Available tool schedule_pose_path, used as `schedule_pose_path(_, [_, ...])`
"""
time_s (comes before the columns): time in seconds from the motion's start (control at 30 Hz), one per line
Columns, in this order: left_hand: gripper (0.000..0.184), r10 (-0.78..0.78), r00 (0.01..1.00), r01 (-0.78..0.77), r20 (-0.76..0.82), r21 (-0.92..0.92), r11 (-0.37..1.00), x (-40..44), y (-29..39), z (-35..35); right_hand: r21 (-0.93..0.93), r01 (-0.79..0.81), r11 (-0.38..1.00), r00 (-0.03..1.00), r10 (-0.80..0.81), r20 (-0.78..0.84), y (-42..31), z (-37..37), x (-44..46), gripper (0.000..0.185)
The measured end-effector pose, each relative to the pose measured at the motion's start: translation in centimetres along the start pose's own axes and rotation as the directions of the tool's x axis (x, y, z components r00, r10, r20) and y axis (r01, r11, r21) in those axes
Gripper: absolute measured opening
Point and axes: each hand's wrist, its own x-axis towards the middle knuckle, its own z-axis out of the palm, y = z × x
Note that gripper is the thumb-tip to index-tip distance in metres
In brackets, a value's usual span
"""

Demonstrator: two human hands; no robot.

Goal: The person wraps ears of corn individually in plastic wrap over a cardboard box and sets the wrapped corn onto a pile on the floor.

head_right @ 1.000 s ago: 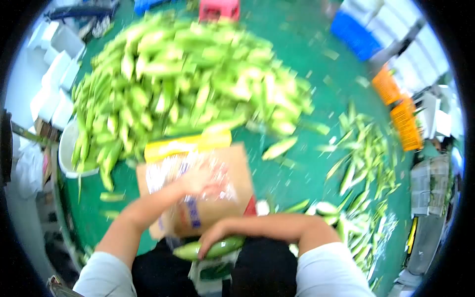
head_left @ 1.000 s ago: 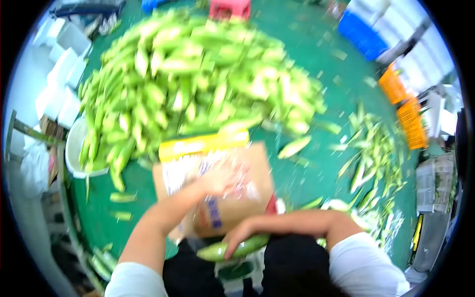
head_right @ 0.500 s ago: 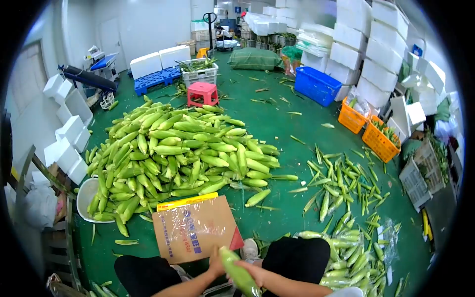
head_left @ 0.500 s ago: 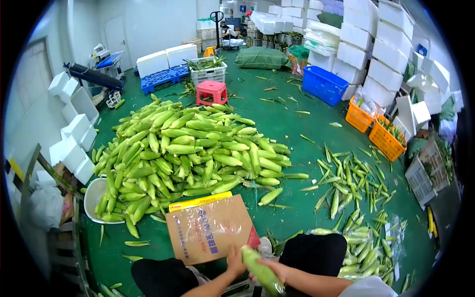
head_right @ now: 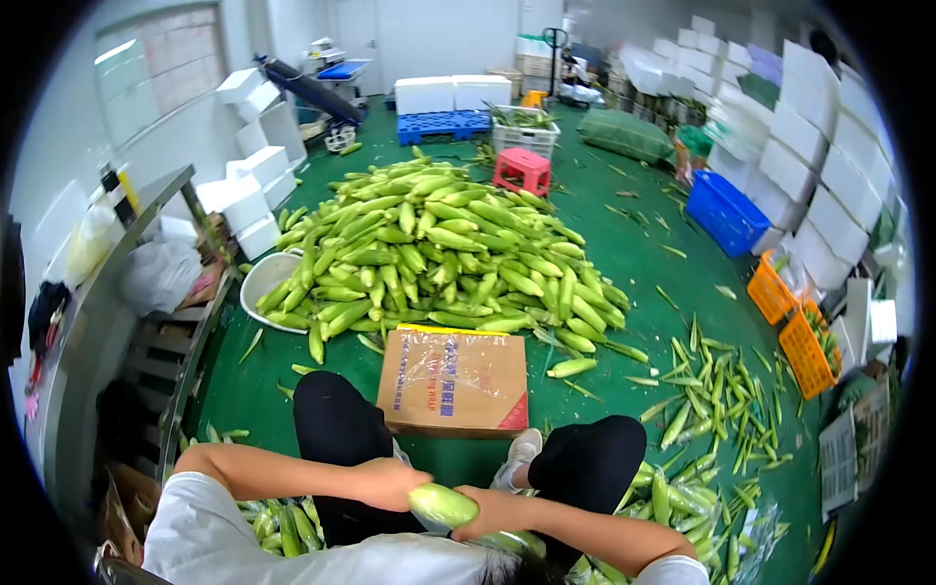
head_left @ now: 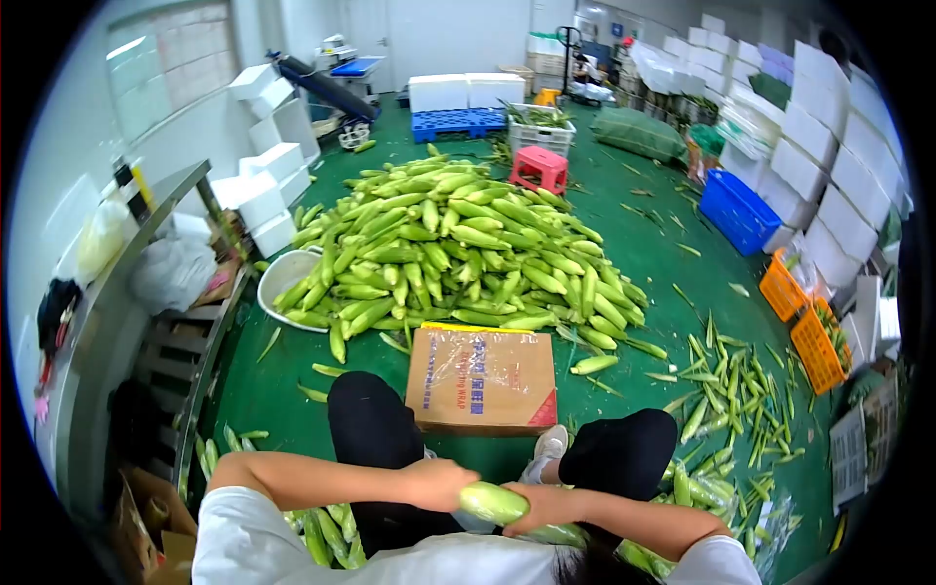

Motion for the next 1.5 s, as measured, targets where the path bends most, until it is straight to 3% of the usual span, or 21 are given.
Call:
schedule_pose_path(0.07, [0.010,0.102,0.992,-0.124,-0.077,-0.369,0.921,-2.5,-6.9,6.6,-0.600,0.032,0.800,0.936,-0.234,-0.263,-2.7,1.7,-0.3,0.074])
schedule_pose_path(0.1, [0.010,-0.037,0.983,0.149,0.178,-0.677,0.720,-4.9,-7.6,7.4,-0.757,0.040,0.652,0.909,-0.338,-0.244,-3.1,1.7,0.1,0.074])
schedule_pose_path(0.17, [0.010,0.041,0.773,0.635,0.634,-0.772,-0.030,-9.0,-7.6,8.9,-0.966,0.063,0.250,0.838,-0.538,-0.085,-4.3,0.5,1.9,0.075])
schedule_pose_path(0.3, [0.018,0.045,0.898,0.399,0.437,-0.767,-0.503,-15.8,-3.5,12.4,-0.926,0.376,-0.026,0.679,-0.673,0.294,-8.2,-1.8,7.2,0.047])
schedule_pose_path(0.37, [0.020,0.001,0.936,0.267,0.352,-0.709,-0.652,-18.4,-2.6,16.2,-0.956,0.285,0.067,0.713,-0.682,0.164,-8.8,-4.0,11.4,0.042])
schedule_pose_path(0.4, [0.023,-0.032,0.982,0.108,0.185,-0.693,-0.713,-19.5,-2.6,19.1,-0.946,-0.269,-0.182,0.817,-0.564,-0.124,-9.2,-4.7,13.6,0.032])
schedule_pose_path(0.43, [0.022,-0.134,0.977,-0.014,0.166,-0.577,-0.817,-20.2,-2.7,21.1,-0.911,0.130,0.392,0.424,-0.852,-0.306,-5.9,-9.1,17.2,0.012])
schedule_pose_path(0.5, [0.018,-0.453,0.890,-0.374,0.040,-0.503,-0.779,-22.1,-2.8,23.4,-0.621,0.083,0.779,0.376,-0.602,-0.704,-8.2,-10.2,19.6,0.025])
schedule_pose_path(0.6, [0.004,-0.852,0.513,-0.820,0.101,-0.237,-0.521,-24.9,-4.0,26.5,-0.577,0.074,0.813,0.646,-0.480,-0.594,-0.6,-10.6,25.0,0.032])
schedule_pose_path(0.63, [0.042,-0.904,0.353,-0.898,0.242,-0.184,-0.400,-26.3,-5.2,27.9,-0.559,0.118,0.821,0.732,-0.452,-0.510,2.5,-9.5,26.2,0.032])
schedule_pose_path(0.77, [0.037,-0.782,-0.330,-0.939,0.529,-0.099,0.329,-38.2,-10.0,41.4,-0.700,0.156,0.696,0.982,-0.189,0.030,11.2,-0.7,25.2,0.033])
schedule_pose_path(0.8, [0.037,-0.543,-0.429,-0.851,0.722,-0.120,0.512,-40.6,-10.1,41.8,-0.802,0.120,0.585,0.982,0.051,0.183,16.0,0.4,27.1,0.034])
schedule_pose_path(0.83, [0.034,-0.552,-0.592,-0.732,0.587,-0.104,0.673,-44.2,-11.9,49.1,-0.787,-0.004,0.617,0.934,0.283,0.217,11.7,2.2,26.3,0.037])
schedule_pose_path(0.87, [0.045,-0.542,-0.606,-0.715,0.582,-0.099,0.692,-44.3,-11.2,46.3,-0.833,0.056,0.550,0.965,0.185,0.188,11.8,3.2,25.7,0.043])
schedule_pose_path(0.93, [0.068,-0.610,-0.476,-0.795,0.633,-0.012,0.607,-42.1,-12.2,36.3,-0.823,0.050,0.566,0.929,0.277,0.247,9.6,2.8,25.7,0.063])
schedule_pose_path(1.0, [0.065,-0.897,-0.343,-0.938,0.277,-0.143,0.315,-39.3,-17.0,33.7,-0.782,0.078,0.619,0.904,0.287,0.317,10.6,2.1,26.5,0.077])
schedule_pose_path(1.03, [0.053,-0.853,-0.471,-0.822,0.224,-0.461,0.333,-34.4,-16.1,23.8,-0.753,0.089,0.652,0.903,0.267,0.337,11.6,2.1,26.9,0.082])
schedule_pose_path(1.1, [0.046,-0.886,-0.424,-0.442,-0.190,-0.810,0.385,-27.7,-14.2,9.9,-0.596,0.106,0.796,0.904,0.173,0.392,15.3,2.9,27.5,0.091])
schedule_pose_path(1.2, [0.028,-0.688,-0.047,0.110,-0.724,-0.689,0.717,-20.7,-15.5,-0.9,-0.251,0.153,0.956,0.913,-0.040,0.405,19.6,3.1,27.8,0.101])
schedule_pose_path(1.3, [0.026,-0.521,0.379,0.323,-0.765,-0.418,0.849,-15.4,-17.0,-7.2,-0.450,0.233,0.862,0.921,-0.048,0.386,17.4,3.1,26.7,0.097])
schedule_pose_path(1.5, [0.019,-0.350,0.721,0.333,-0.598,-0.144,0.932,-1.5,-23.2,-9.8,-0.412,0.181,0.893,0.950,-0.051,0.307,13.3,1.0,25.1,0.086])
